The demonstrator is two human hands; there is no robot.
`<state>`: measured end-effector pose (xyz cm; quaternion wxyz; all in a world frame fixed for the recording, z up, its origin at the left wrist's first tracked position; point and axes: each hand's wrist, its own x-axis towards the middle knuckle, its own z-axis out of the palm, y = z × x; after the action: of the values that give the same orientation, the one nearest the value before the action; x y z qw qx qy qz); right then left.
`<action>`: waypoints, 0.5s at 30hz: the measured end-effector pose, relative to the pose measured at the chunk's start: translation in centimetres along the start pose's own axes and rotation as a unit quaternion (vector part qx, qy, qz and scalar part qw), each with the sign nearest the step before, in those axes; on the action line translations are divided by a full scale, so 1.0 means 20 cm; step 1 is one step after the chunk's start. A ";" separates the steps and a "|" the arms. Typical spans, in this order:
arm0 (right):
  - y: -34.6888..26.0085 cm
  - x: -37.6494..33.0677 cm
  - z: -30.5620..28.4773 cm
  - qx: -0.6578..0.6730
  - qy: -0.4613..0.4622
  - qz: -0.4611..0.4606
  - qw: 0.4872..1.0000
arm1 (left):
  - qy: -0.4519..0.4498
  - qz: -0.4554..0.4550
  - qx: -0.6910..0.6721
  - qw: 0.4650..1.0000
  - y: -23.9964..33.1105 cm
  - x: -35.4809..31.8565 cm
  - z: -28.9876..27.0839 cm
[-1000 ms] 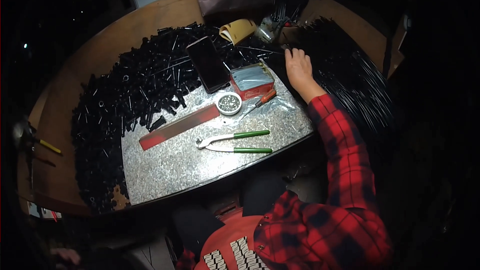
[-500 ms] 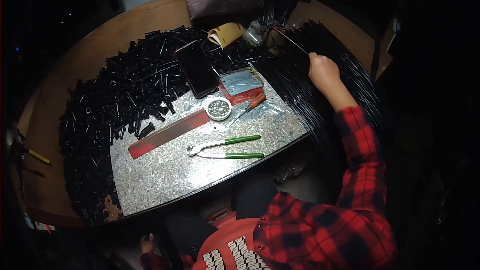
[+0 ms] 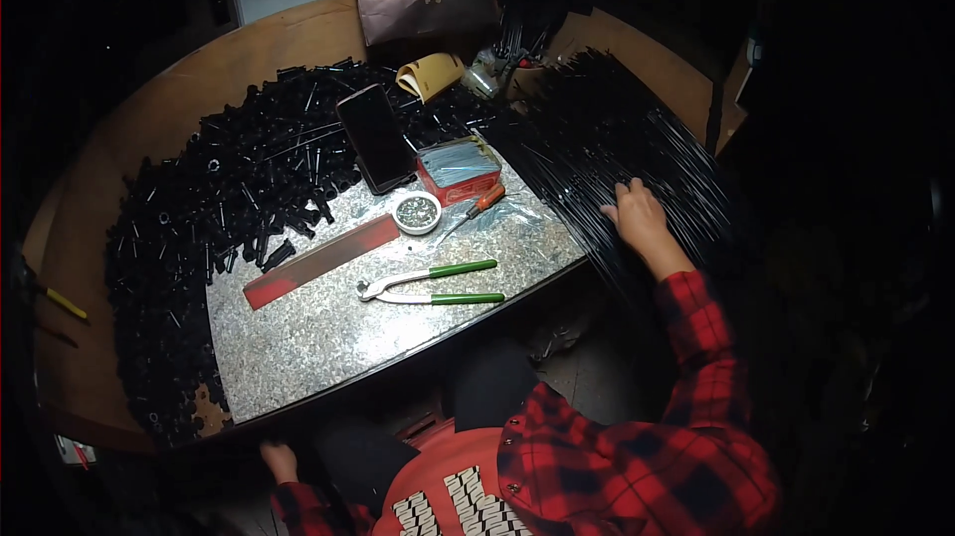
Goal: Assembling wire connectors by inserting wire bundles into plastic housings and securing them with tools.
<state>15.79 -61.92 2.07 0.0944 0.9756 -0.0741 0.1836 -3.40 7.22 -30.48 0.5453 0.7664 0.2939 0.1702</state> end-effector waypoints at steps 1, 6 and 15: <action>0.04 0.01 0.08 0.001 -0.007 -0.013 1.000 | 0.000 0.040 0.080 0.996 0.03 -0.01 0.01; 0.02 0.06 0.06 0.038 -0.141 0.076 0.986 | -0.039 0.052 0.199 0.978 0.41 -0.13 0.05; 0.07 0.13 0.12 0.096 -0.147 0.089 0.980 | -0.076 0.114 0.119 0.983 0.56 -0.22 0.24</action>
<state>18.87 -64.05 1.01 -0.0286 0.9859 -0.1561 0.0524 -1.02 -1.75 -21.45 0.4480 0.8648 0.1810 0.1362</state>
